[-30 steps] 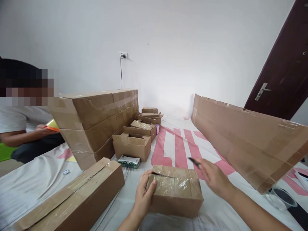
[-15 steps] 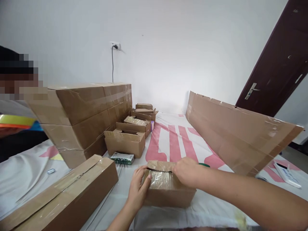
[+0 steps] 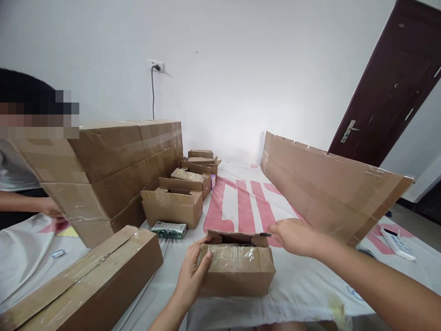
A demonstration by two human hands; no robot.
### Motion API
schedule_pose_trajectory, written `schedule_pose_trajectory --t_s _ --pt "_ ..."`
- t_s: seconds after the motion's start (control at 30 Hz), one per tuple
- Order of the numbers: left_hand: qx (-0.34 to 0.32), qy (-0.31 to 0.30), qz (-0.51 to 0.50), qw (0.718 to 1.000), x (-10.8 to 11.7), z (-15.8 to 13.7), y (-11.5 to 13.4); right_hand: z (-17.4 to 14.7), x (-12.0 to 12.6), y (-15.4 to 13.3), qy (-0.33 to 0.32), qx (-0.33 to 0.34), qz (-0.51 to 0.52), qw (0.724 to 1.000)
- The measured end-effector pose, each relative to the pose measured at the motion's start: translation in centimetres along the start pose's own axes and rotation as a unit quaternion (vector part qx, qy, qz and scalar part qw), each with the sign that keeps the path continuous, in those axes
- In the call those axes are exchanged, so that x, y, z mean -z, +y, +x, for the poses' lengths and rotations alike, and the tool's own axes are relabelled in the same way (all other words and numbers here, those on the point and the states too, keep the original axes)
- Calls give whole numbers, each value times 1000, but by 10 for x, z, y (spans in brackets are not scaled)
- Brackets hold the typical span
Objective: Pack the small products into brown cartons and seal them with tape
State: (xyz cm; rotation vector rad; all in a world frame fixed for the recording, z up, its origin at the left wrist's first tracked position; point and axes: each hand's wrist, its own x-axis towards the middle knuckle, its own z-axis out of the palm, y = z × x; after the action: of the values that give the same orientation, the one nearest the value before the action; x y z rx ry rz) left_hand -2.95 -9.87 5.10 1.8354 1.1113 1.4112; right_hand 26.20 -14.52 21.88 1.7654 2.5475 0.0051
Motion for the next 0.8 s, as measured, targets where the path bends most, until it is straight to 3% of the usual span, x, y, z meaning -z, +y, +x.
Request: schedule_pose_trajectory --t_s 0.07,0.17,0.27,0.37,0.47,0.67,0.8 --pt "3 -3 -4 1000 1 -1 2 -4 -17 17 51 -52 75 995" --pt "-3 -6 -10 1000 4 -4 6 -14 -74 37 101 -133 122 978" --pt "-7 -11 -33 999 10 -3 9 -29 -141 37 55 -109 129 984" --pt "-17 -33 -64 997 17 0 11 -39 -181 28 45 -74 141 986" --pt "-17 -72 -91 993 25 4 10 -38 -181 26 77 -73 162 981" --pt "3 -119 -119 986 37 7 9 -23 -126 16 277 -85 199 936" --pt "21 -133 -144 980 42 8 12 -24 -105 -16 285 -29 194 938"
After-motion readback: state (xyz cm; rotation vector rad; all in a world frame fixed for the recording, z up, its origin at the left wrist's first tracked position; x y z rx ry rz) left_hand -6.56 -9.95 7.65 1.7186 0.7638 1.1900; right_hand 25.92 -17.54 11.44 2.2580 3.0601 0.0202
